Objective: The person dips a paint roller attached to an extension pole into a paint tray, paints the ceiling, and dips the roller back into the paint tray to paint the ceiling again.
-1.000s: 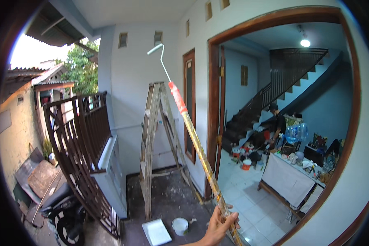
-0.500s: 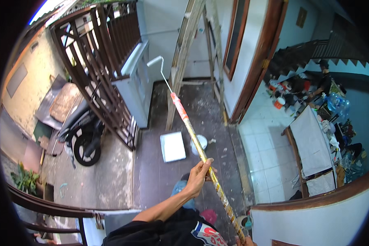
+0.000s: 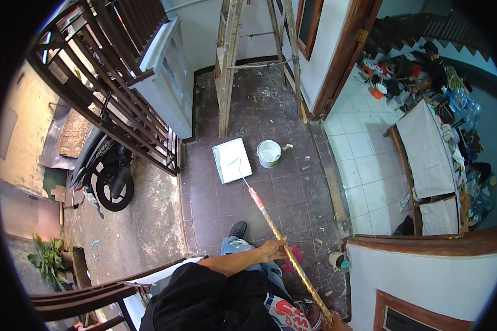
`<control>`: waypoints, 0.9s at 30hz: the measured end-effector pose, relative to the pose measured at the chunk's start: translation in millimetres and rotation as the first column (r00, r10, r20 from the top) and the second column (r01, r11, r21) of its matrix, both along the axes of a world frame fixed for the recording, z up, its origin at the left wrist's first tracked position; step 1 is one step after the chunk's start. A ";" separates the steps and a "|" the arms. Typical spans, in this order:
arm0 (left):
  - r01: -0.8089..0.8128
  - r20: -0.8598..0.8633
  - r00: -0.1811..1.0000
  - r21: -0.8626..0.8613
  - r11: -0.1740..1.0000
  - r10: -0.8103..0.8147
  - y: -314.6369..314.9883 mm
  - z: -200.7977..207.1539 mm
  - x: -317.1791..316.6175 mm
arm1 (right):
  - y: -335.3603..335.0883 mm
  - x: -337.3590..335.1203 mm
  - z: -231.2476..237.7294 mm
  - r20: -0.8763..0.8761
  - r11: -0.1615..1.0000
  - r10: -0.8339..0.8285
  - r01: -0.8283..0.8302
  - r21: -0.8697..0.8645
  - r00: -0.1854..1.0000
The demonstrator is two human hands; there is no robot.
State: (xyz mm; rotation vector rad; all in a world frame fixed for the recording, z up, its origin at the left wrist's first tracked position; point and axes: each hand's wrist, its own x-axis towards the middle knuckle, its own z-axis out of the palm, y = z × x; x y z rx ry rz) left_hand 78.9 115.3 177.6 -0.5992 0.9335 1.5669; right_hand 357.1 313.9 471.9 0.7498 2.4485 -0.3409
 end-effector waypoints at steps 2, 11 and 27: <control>-0.028 -0.010 1.000 -0.042 0.999 0.028 -10.1 -27.9 -4.3 | -17.8 -8.1 -22.4 -0.057 0.998 0.026 -0.029 -0.062 0.998; -0.002 -0.062 0.998 -0.286 0.958 -0.017 -67.0 -88.4 -45.8 | -115.1 -60.9 -91.2 0.039 0.986 -0.086 0.091 -0.143 0.996; -0.067 -0.229 0.972 -0.456 0.887 -0.044 -164.9 -127.4 -198.7 | -255.7 -229.9 -98.8 0.063 0.989 -0.084 0.091 -0.117 0.994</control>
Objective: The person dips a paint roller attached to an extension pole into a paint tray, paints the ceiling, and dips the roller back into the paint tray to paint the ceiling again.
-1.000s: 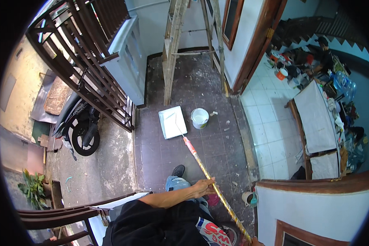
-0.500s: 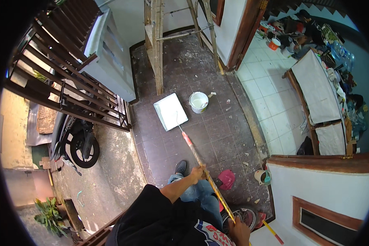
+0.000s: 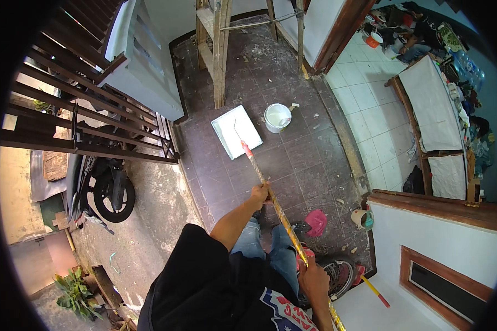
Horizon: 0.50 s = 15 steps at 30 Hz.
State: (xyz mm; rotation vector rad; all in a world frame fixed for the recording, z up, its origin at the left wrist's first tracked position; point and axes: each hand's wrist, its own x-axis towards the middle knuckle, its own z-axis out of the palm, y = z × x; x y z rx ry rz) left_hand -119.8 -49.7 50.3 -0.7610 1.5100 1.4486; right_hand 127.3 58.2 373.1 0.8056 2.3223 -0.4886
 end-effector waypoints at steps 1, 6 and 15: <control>-0.017 -0.021 1.000 0.021 1.000 0.018 -2.5 -1.4 -3.6 | -2.9 -2.0 -2.1 -0.031 1.000 -0.008 0.008 -0.004 0.999; 0.034 0.037 0.999 0.017 0.999 -0.034 -8.7 -6.4 -7.2 | -6.7 0.9 -8.1 -0.034 0.999 -0.049 0.049 -0.011 0.998; 0.060 0.177 0.979 0.222 0.973 -0.101 -12.3 24.6 41.7 | 3.9 58.1 16.4 -0.010 0.989 -0.144 0.144 0.021 0.990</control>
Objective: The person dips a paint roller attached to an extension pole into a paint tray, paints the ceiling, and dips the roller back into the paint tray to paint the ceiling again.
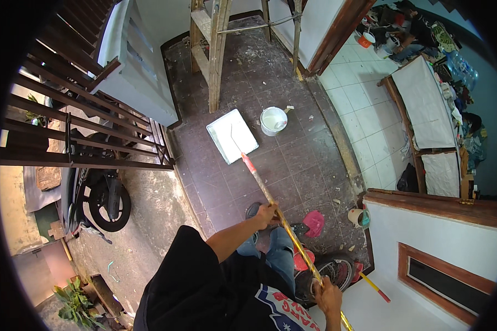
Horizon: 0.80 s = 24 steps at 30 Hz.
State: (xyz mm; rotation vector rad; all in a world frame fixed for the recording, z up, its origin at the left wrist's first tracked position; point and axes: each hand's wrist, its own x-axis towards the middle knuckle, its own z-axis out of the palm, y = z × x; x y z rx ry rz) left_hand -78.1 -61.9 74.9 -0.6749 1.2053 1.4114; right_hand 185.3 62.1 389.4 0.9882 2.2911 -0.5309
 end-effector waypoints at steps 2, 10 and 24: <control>0.016 0.003 1.000 0.069 0.997 -0.016 1.4 10.8 14.8 | 4.2 20.9 8.9 0.032 0.998 0.010 -0.012 0.062 0.999; 0.066 0.115 0.990 0.174 0.982 -0.087 17.6 31.3 67.3 | 23.2 85.7 35.3 0.017 0.995 0.078 -0.079 0.056 0.997; 0.100 -0.072 0.993 0.037 0.994 -0.097 -6.7 10.0 -3.4 | -4.9 17.1 -8.0 -0.039 0.998 0.031 -0.029 0.049 0.999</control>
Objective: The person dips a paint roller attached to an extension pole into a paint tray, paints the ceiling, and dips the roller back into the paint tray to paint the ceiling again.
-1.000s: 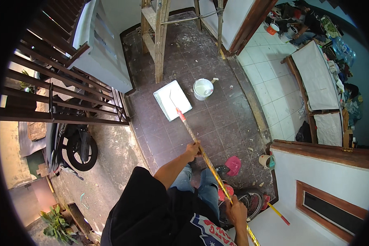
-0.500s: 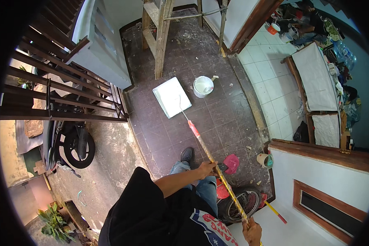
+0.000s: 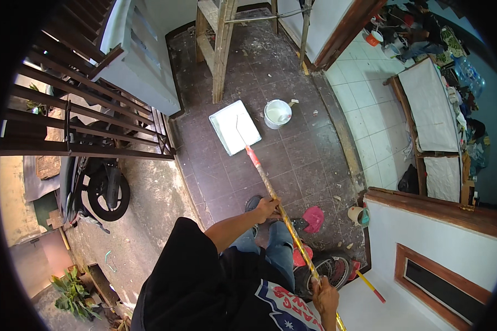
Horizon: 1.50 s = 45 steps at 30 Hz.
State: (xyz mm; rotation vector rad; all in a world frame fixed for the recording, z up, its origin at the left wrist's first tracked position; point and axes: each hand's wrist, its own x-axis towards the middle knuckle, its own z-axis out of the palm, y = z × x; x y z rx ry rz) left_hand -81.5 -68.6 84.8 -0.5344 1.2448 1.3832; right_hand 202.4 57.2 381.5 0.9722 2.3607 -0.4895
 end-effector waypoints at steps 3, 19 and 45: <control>0.009 0.071 0.997 0.122 0.992 -0.018 5.2 16.6 15.5 | 10.0 18.9 18.0 0.041 1.000 -0.014 0.013 0.029 0.999; -0.034 0.203 0.979 0.145 0.989 0.004 12.7 24.2 104.5 | 15.5 68.8 65.8 0.076 0.999 0.003 -0.007 0.049 0.997; 0.067 0.222 0.969 0.189 0.980 -0.109 -9.6 55.4 84.7 | 3.2 54.0 92.2 0.146 0.998 0.016 -0.024 0.056 0.989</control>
